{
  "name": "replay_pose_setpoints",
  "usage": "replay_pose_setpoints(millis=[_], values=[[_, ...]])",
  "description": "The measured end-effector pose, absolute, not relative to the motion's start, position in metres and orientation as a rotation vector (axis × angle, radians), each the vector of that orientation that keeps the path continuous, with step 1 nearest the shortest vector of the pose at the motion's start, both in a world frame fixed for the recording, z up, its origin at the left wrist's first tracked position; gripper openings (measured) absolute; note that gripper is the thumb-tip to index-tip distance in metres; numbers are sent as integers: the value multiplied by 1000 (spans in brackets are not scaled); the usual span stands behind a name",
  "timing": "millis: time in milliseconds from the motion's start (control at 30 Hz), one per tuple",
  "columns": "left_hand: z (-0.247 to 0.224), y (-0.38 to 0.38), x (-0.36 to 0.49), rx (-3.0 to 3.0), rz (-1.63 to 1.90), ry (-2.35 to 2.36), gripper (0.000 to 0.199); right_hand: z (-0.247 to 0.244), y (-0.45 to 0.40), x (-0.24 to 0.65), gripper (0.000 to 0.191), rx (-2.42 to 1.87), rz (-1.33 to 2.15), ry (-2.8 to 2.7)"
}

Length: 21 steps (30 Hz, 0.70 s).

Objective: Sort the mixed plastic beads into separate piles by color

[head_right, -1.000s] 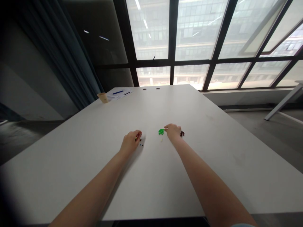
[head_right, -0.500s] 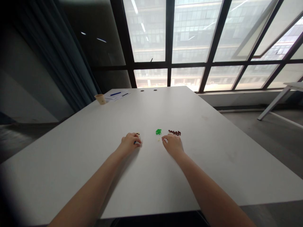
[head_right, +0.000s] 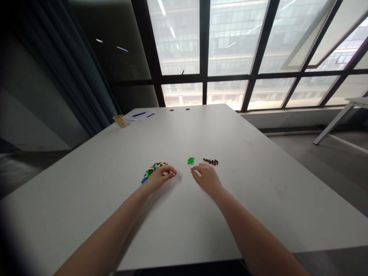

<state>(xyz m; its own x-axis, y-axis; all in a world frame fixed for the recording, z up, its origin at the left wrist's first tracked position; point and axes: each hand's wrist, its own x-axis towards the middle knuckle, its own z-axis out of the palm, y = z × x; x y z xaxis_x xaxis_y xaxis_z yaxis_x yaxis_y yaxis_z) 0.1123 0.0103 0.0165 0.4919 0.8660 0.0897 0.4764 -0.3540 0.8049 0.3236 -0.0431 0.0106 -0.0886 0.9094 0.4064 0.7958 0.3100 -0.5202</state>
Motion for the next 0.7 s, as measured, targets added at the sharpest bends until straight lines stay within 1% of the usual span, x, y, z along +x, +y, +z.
replay_pose_setpoints(millis=[100, 233, 433, 700], values=[[15, 3, 120, 1736, 686, 976, 20, 19, -48, 319, 17, -1315, 193, -1951], [17, -4, 126, 1619, 671, 902, 20, 25, -53, 313, 15, -1166, 161, -1987], [21, -8, 129, 1593, 630, 868, 18, 23, -55, 311, 12, -1102, 147, -2073], [22, -12, 131, 1512, 611, 833, 23, 19, -54, 311, 10, -1040, 158, -2084]])
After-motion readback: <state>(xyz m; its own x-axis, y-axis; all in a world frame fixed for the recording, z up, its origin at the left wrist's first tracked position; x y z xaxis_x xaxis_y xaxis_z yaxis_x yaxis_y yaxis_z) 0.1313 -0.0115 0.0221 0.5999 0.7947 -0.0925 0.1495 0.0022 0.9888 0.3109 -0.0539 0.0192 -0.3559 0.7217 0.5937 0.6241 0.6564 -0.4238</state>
